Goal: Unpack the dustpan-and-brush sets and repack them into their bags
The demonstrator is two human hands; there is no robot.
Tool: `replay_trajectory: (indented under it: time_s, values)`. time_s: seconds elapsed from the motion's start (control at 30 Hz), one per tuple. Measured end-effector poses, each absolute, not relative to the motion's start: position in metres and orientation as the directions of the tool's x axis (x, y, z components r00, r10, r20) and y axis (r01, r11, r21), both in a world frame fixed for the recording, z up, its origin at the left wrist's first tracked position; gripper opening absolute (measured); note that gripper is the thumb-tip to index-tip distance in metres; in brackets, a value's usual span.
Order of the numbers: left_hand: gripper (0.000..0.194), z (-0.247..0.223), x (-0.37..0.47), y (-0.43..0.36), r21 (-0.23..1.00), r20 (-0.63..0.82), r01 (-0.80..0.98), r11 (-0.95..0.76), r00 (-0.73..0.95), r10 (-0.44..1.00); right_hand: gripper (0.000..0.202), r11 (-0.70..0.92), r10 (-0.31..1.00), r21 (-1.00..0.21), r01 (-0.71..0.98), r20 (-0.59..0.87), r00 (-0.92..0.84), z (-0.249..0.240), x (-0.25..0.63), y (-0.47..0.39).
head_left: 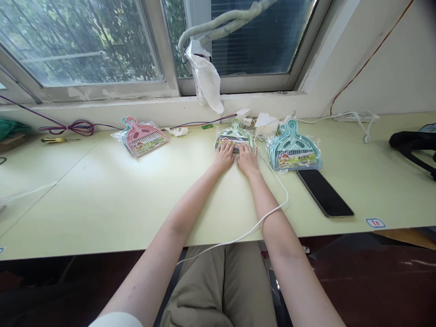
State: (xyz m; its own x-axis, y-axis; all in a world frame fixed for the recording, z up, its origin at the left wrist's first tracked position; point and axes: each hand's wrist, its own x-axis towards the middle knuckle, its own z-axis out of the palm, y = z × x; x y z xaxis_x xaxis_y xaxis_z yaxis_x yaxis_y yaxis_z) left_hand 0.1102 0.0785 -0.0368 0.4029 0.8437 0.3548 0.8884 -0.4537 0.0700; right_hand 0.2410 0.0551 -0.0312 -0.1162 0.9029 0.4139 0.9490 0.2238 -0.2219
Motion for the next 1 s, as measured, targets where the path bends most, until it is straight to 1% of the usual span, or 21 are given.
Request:
replay_trajectory:
  time_s: [0.1,0.17,0.3,0.4,0.6,0.8,1.0]
  values:
    - [0.060,-0.0376,0.1105,0.0801,0.041,0.357,0.866,-0.499,0.454,0.817,0.053,0.220,0.901,-0.228,0.948,0.419,-0.109,-0.0315,0.2411,0.0552]
    - [0.059,-0.0381,0.1107,0.0804,0.038,0.357,0.864,-0.503,0.458,0.814,0.053,0.219,0.898,-0.229,0.949,0.428,-0.104,-0.0318,0.2412,0.0553]
    - [0.058,-0.0383,0.1108,0.0804,0.062,0.336,0.878,-0.474,0.429,0.839,0.053,0.211,0.900,-0.223,0.952,0.424,-0.101,-0.0320,0.2413,0.0552]
    - [0.058,-0.0379,0.1102,0.0812,0.072,0.330,0.871,-0.486,0.439,0.836,0.053,0.214,0.904,-0.222,0.951,0.413,-0.107,-0.0321,0.2413,0.0554]
    - [0.059,-0.0360,0.1092,0.0825,0.127,0.278,0.857,-0.500,0.453,0.847,0.053,0.198,0.923,-0.259,0.946,0.374,-0.091,-0.0340,0.2419,0.0580]
    - [0.059,-0.0328,0.1103,0.0792,0.065,0.371,0.851,-0.521,0.464,0.804,0.054,0.176,0.938,-0.258,0.950,0.336,-0.083,-0.0355,0.2425,0.0596]
    - [0.054,-0.0351,0.1095,0.0824,0.075,0.323,0.847,-0.526,0.478,0.817,0.054,0.150,0.958,-0.291,0.945,0.279,-0.066,-0.0377,0.2436,0.0617]
